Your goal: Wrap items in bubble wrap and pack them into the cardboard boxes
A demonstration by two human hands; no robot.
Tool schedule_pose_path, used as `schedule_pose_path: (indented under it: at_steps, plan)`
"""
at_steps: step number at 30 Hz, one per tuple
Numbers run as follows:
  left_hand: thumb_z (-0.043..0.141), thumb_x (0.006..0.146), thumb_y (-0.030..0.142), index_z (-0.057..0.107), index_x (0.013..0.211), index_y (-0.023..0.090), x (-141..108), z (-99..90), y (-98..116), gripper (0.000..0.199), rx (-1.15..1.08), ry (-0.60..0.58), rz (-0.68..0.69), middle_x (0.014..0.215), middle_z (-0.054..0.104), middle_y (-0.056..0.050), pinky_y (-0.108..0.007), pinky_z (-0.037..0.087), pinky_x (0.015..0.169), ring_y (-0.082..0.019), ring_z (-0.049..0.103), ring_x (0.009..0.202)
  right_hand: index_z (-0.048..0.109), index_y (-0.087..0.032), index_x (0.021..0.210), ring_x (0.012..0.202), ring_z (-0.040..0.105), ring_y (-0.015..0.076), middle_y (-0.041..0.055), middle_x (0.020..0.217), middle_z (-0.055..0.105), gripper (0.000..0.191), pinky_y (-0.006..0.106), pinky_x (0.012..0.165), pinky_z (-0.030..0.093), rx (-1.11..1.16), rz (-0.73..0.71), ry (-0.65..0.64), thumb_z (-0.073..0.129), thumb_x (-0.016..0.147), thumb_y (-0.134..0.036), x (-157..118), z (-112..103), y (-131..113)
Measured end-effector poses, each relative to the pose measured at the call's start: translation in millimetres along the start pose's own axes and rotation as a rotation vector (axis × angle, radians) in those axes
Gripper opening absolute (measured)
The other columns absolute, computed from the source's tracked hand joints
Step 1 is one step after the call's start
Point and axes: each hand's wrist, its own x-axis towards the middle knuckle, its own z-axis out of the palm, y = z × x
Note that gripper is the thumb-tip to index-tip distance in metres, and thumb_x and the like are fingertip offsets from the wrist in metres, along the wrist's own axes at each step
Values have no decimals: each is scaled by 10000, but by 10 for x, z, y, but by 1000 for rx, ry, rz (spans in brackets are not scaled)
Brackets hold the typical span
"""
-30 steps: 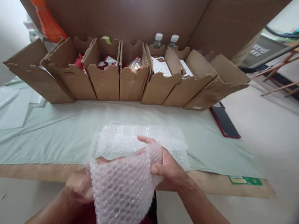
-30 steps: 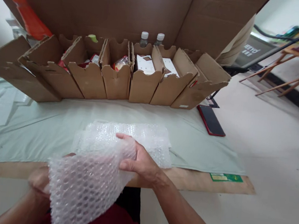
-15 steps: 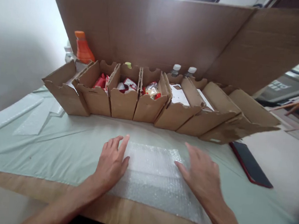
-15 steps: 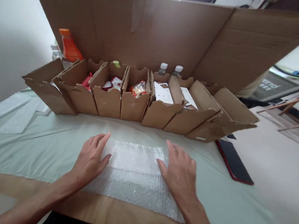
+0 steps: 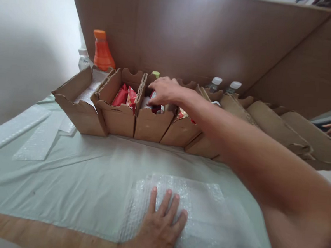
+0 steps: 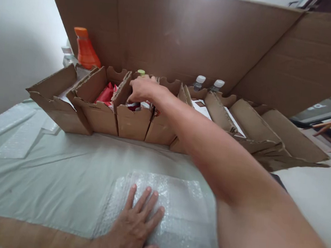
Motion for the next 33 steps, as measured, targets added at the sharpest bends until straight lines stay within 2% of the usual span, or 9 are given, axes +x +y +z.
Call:
schedule_pose_path:
  at_steps: [3, 7, 10, 14, 17, 21, 25, 29, 33]
  plan:
    - [511, 987, 590, 324, 1617, 148, 13, -54, 18, 793, -39, -16, -2, 1703, 97, -238, -811, -12, 1198, -468, 14, 1585, 751, -92, 1109, 1245, 597, 395, 157, 1185, 704, 376, 545, 1071, 447, 7, 78, -143, 796, 746, -181, 348, 179, -142]
    - [458, 1010, 566, 334, 1611, 134, 0, -73, 34, 750, -49, -16, -4, 1700, 113, -251, -803, -30, 1199, -454, 19, 1588, 743, -95, 1097, 1258, 584, 380, 156, 1176, 700, 324, 545, 1083, 431, 12, 112, -81, 743, 775, -128, 287, 90, -105]
    - [515, 989, 540, 386, 1590, 159, -18, -46, 37, 723, -55, 61, -8, 1704, 190, -229, -777, -33, 1217, -440, 65, 1596, 697, -121, 1171, 1222, 595, 327, 135, 1248, 667, 330, 503, 1067, 452, 97, 128, 171, 688, 844, -161, -110, -248, 33]
    - [695, 872, 512, 539, 1490, 223, -47, -84, 52, 699, -304, 368, 23, 1696, 303, -171, -739, -50, 1236, -445, 120, 1596, 645, -151, 1126, 1075, 646, 245, 111, 1240, 678, 233, 398, 959, 538, 278, 62, 579, 645, 905, -224, -1132, -481, 96]
    - [658, 875, 636, 540, 1470, 251, -113, -239, 109, 719, -1028, 479, 18, 1595, 480, -174, -695, 217, 1227, -431, 381, 1506, 618, -234, 1110, 1219, 629, 272, 105, 1372, 637, 191, 446, 961, 566, 256, 21, 780, 611, 926, -184, -2024, -132, -30]
    - [579, 830, 820, 549, 1411, 168, -211, -436, 201, 873, -1897, 318, -36, 1395, 634, -223, -622, 465, 1076, -430, 575, 1337, 627, -258, 1061, 1376, 565, 281, 113, 1408, 650, 255, 475, 1029, 556, 204, -277, 829, 588, 907, -59, -2986, 703, -343]
    - [864, 743, 485, 617, 1306, 149, -213, -372, 207, 701, -1858, 519, -274, 1208, 743, -147, -477, 505, 1063, -366, 638, 1265, 652, -186, 1112, 1301, 634, 279, 134, 1269, 734, 289, 445, 1005, 571, 366, -410, 633, 530, 903, -27, -3594, 1237, -622]
    - [899, 694, 326, 649, 1259, 157, -192, -209, 263, 640, -1693, 673, -380, 1075, 783, -110, -452, 534, 1006, -341, 706, 1139, 593, -244, 1328, 1315, 617, 326, 154, 1421, 632, 446, 533, 1001, 572, 621, 0, 689, 624, 895, -140, -3784, 1378, -696]
    - [857, 709, 338, 653, 1272, 168, -228, -160, 361, 623, -1651, 600, -290, 1109, 773, -115, -446, 534, 982, -332, 708, 1116, 550, -242, 1425, 1117, 725, 308, 141, 1322, 695, 624, 461, 872, 638, 946, 309, 556, 763, 862, -405, -3658, 1359, -652]
